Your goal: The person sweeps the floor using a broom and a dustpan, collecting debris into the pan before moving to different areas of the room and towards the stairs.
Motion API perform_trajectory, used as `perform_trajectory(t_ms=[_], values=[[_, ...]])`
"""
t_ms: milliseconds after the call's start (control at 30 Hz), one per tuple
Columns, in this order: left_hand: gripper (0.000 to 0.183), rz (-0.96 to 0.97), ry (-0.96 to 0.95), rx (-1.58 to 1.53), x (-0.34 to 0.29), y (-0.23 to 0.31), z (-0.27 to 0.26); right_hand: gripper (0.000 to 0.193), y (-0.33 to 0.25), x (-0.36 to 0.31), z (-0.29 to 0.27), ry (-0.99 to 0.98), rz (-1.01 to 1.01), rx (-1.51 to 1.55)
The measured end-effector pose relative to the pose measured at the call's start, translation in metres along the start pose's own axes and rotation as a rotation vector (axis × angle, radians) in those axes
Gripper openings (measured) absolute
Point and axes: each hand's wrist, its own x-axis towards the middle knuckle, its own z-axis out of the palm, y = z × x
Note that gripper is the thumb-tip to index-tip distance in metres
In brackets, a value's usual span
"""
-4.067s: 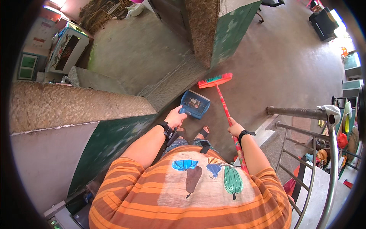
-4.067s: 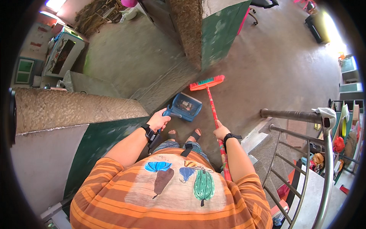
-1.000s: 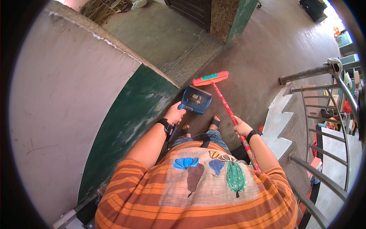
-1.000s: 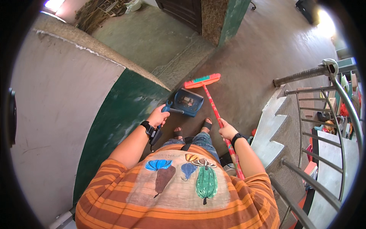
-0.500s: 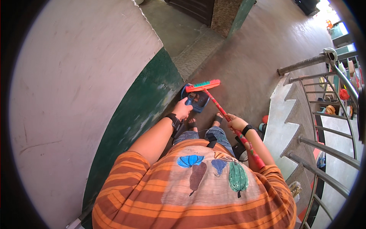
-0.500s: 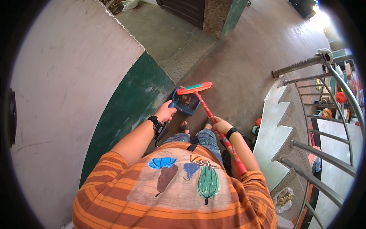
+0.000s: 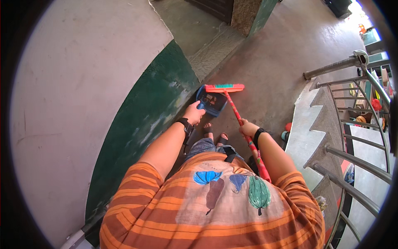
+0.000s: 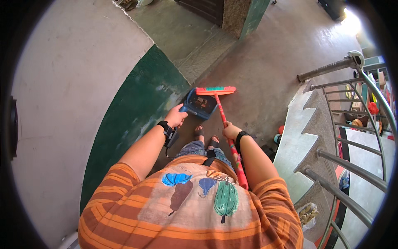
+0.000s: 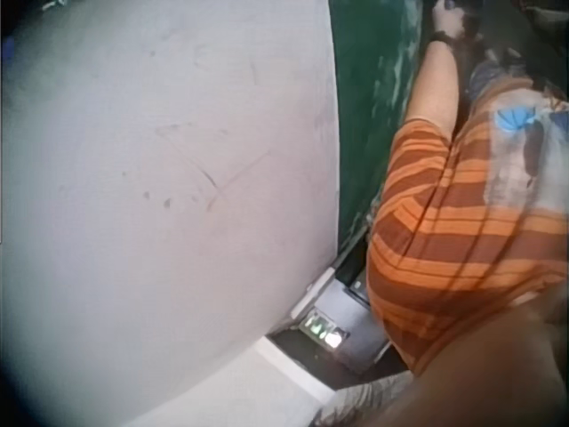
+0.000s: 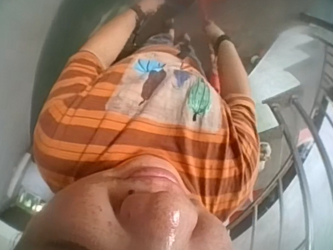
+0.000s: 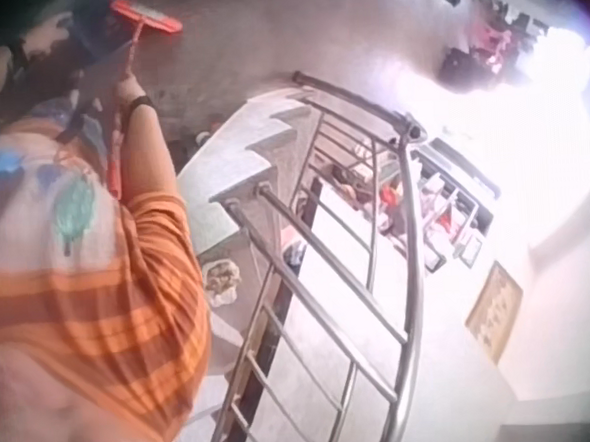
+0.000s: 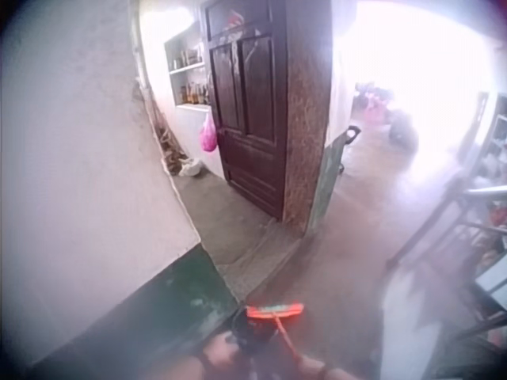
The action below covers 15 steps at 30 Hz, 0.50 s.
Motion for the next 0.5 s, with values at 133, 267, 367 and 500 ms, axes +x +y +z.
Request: perform_trajectory(t_ms=[133,267,367,500], values=[[0.069,-0.003,0.021,0.054,-0.006,-0.001,-0.001,0.068,0.019,-0.039,-0.018,-0.138,-0.053,0.241],[0.068,0.006,0.005,0.037,-0.022,-0.008,-0.003,0.068,0.019,-0.058,-0.013,-0.120,-0.077,0.230],[0.067,0.024,0.052,-0.005,-0.038,-0.018,0.004,0.055,0.004,-0.048,0.001,-0.049,-0.139,0.246],[0.061,0.047,0.084,-0.063,-0.056,-0.031,0.007,0.028,0.002,0.008,0.021,-0.009,-0.181,0.392]])
